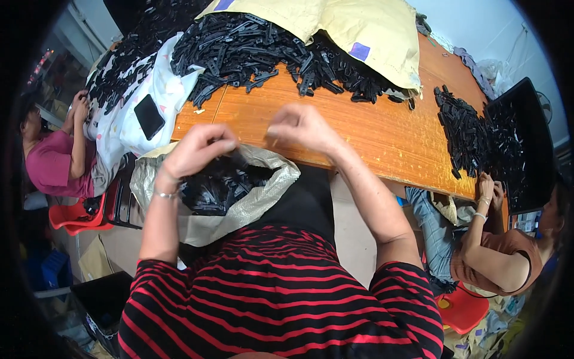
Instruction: Sorting and inspecting small black plastic parts on a table in a workshop setting.
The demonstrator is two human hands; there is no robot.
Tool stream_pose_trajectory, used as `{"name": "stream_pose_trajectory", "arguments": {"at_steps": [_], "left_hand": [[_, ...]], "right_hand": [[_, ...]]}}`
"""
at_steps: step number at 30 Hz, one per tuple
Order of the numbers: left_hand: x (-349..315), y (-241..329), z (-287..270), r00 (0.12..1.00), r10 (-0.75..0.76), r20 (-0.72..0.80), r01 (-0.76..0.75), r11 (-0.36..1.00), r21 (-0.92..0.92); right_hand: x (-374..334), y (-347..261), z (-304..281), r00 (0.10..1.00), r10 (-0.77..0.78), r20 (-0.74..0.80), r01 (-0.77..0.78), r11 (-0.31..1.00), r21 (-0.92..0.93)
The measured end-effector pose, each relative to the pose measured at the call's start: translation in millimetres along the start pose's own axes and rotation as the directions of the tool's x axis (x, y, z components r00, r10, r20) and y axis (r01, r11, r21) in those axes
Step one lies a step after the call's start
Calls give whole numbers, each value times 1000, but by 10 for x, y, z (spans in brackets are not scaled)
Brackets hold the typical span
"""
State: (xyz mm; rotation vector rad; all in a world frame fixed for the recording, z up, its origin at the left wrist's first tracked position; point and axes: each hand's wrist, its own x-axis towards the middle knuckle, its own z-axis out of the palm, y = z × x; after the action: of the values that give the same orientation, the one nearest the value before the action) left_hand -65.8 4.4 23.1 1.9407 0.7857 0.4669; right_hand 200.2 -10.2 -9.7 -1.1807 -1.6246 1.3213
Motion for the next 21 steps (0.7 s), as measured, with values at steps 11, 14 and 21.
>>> {"name": "stream_pose_trajectory", "arguments": {"at_steps": [11,14,21], "left_hand": [[1545,-168,358,911,62,-407,103,923,371],[1964,-250,524,923,-54,-381,230,870,436],[1992,-293,594,968,-28,-248,188,734,652]], "right_hand": [[636,559,-434,828,-331,-452,-239,520,-820],[645,573,-381,842,-341,-418,-185,547,-817],[474,691,-424,826,-405,-391,-73,612,-788]]}}
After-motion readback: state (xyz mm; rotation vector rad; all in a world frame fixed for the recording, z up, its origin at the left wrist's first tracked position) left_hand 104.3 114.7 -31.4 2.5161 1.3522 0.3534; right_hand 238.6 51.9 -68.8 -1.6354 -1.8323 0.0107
